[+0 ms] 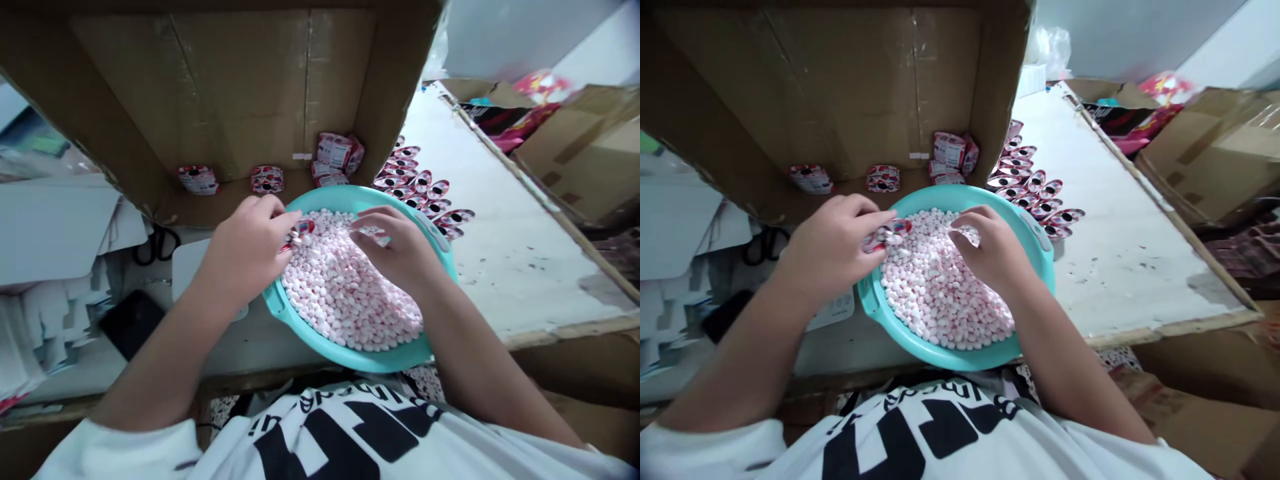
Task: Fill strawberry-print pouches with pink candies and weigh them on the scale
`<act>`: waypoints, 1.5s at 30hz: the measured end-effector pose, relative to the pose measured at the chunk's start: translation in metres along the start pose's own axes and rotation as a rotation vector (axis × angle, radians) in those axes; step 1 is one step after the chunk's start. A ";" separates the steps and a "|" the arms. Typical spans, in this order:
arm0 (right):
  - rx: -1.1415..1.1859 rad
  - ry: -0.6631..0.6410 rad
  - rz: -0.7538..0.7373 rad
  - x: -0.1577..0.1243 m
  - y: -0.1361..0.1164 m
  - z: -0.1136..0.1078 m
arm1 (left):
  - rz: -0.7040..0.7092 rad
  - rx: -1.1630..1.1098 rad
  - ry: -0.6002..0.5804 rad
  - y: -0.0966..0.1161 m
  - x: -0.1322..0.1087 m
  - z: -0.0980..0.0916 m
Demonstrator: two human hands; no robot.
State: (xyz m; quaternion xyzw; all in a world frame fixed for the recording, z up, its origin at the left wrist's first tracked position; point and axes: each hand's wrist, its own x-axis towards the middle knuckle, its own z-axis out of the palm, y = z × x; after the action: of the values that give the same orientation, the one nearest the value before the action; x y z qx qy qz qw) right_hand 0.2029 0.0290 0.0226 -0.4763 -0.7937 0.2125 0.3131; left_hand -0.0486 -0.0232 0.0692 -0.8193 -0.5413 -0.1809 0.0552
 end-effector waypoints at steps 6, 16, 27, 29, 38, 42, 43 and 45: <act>0.081 -0.009 0.046 -0.009 -0.001 -0.005 | -0.016 0.086 -0.015 0.025 0.019 0.018; 0.076 -0.111 0.051 -0.013 0.001 -0.011 | 0.026 0.133 -0.133 0.014 0.018 0.004; 0.071 -0.137 0.058 -0.013 0.002 -0.013 | 0.148 0.169 -0.120 0.014 0.019 0.003; 0.063 -0.154 0.067 -0.013 0.003 -0.012 | 0.142 0.174 -0.124 0.017 0.017 0.001; 0.106 -0.115 0.072 -0.013 0.002 -0.013 | 0.090 0.103 -0.200 0.014 0.021 0.013; 0.121 -0.108 0.068 -0.014 0.001 -0.013 | 0.059 -0.074 -0.209 0.007 0.026 0.014; 0.115 -0.122 0.070 -0.014 0.001 -0.012 | 0.040 -0.122 -0.193 0.005 0.024 0.012; 0.108 -0.135 0.067 -0.014 0.002 -0.011 | -0.027 -0.213 -0.128 0.000 0.016 0.002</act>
State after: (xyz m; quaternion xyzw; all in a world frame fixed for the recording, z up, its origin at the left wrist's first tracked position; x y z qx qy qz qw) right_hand 0.2168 0.0180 0.0250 -0.4695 -0.7840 0.2970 0.2770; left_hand -0.0431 -0.0089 0.0726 -0.8230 -0.5324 -0.1856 -0.0692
